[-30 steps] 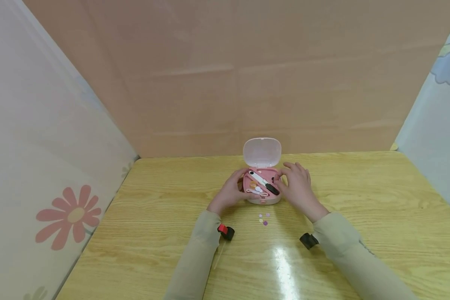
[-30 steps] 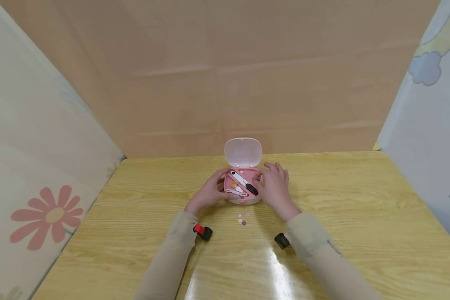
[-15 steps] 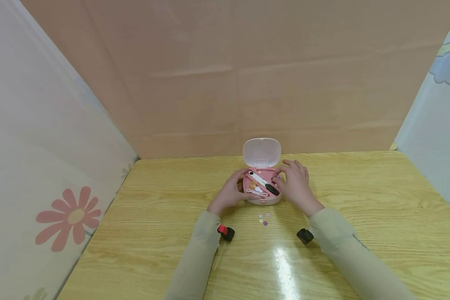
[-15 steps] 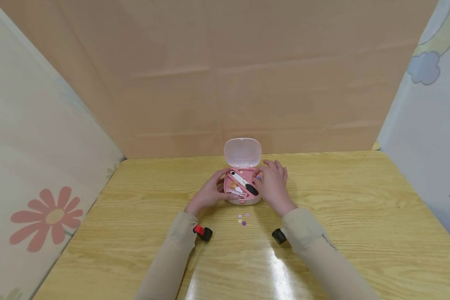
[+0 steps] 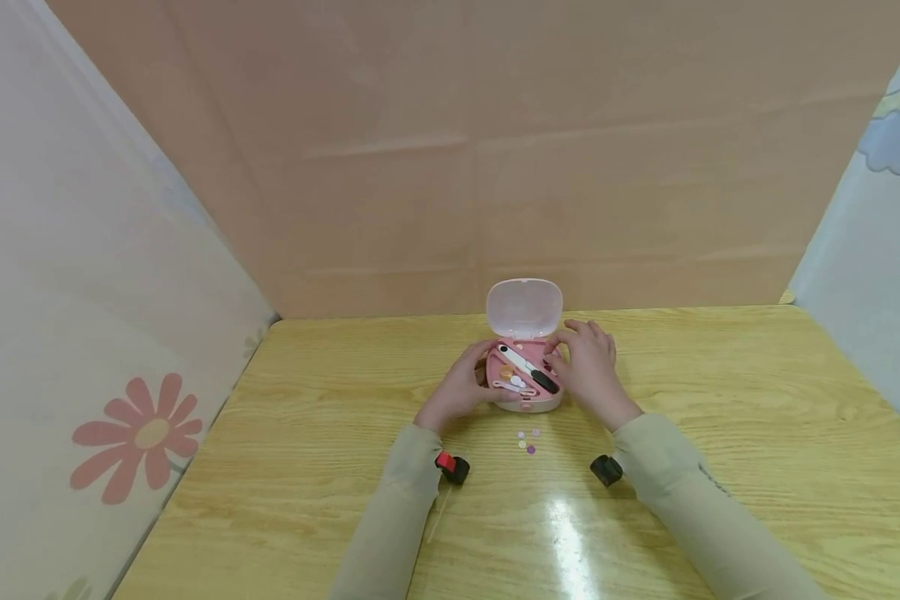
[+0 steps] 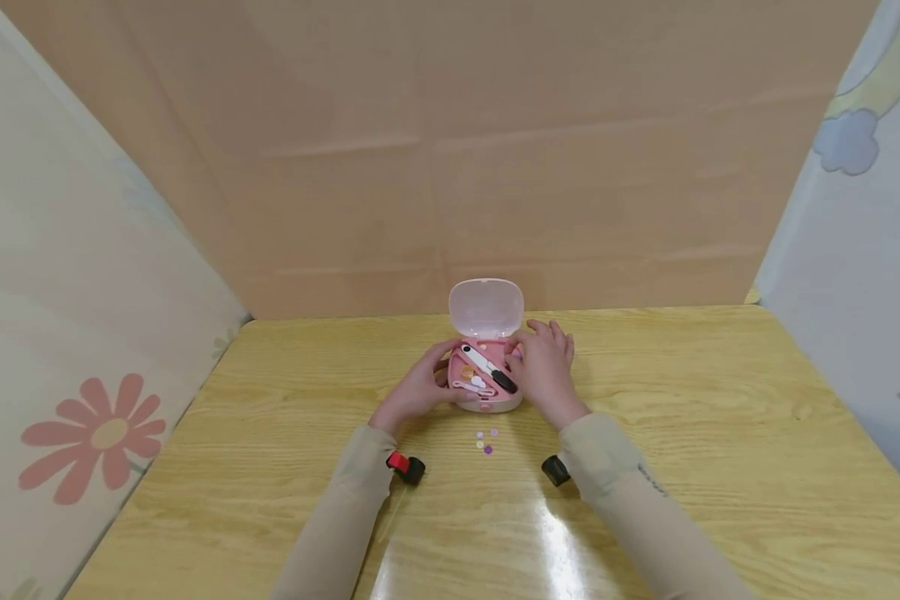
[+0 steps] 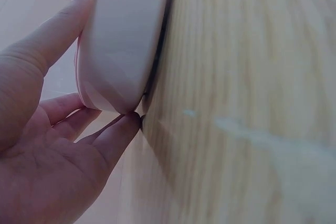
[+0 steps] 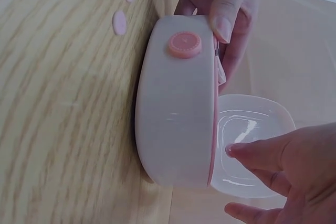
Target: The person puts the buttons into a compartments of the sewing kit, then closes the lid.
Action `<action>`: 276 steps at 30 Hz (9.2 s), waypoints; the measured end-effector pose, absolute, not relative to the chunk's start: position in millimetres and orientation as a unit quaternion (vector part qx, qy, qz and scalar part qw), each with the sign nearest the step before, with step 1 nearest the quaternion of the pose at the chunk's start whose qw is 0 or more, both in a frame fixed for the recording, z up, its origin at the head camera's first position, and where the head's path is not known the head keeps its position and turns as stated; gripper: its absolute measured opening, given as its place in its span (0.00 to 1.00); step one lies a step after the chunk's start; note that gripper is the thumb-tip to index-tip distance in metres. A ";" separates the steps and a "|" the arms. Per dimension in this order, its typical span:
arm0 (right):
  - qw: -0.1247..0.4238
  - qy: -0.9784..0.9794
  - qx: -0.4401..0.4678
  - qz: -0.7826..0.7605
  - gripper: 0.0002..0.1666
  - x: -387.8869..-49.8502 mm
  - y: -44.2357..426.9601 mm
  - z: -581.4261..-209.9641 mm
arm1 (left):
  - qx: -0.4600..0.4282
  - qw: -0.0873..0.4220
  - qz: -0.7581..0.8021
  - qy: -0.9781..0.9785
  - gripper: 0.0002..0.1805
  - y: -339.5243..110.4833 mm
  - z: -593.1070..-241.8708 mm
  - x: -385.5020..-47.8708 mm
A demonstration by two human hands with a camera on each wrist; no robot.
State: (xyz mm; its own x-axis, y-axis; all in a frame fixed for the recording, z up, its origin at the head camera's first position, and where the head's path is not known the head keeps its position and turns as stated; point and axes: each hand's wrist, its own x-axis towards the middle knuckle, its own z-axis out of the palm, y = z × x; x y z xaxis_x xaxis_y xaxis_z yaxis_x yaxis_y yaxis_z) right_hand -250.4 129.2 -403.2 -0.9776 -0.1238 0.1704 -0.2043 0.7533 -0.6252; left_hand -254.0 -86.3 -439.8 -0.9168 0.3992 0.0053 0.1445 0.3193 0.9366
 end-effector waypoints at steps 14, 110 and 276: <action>0.062 -0.936 0.077 0.339 0.02 -254.1 130.0 -408.2 | 0.163 0.114 0.556 0.807 0.48 -85.4 -439.5 -253.5; 0.064 -0.928 0.195 0.311 0.29 -175.9 144.1 -398.2 | 0.182 0.119 0.573 0.790 0.46 -87.5 -441.8 -256.5; -0.016 -0.934 0.049 0.353 0.09 -162.8 113.7 -433.8 | 0.163 0.125 0.581 0.788 0.48 -87.0 -439.2 -258.0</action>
State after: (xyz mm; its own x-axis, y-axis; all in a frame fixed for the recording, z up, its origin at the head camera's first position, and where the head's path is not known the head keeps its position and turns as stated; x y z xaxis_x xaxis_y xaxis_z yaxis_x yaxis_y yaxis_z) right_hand -162.8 113.7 -433.8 -0.9947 -0.1026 0.0054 -0.0806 0.7457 -0.6614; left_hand -258.0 -87.0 -439.2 -0.9156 0.4020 -0.0078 0.1116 0.2727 0.9556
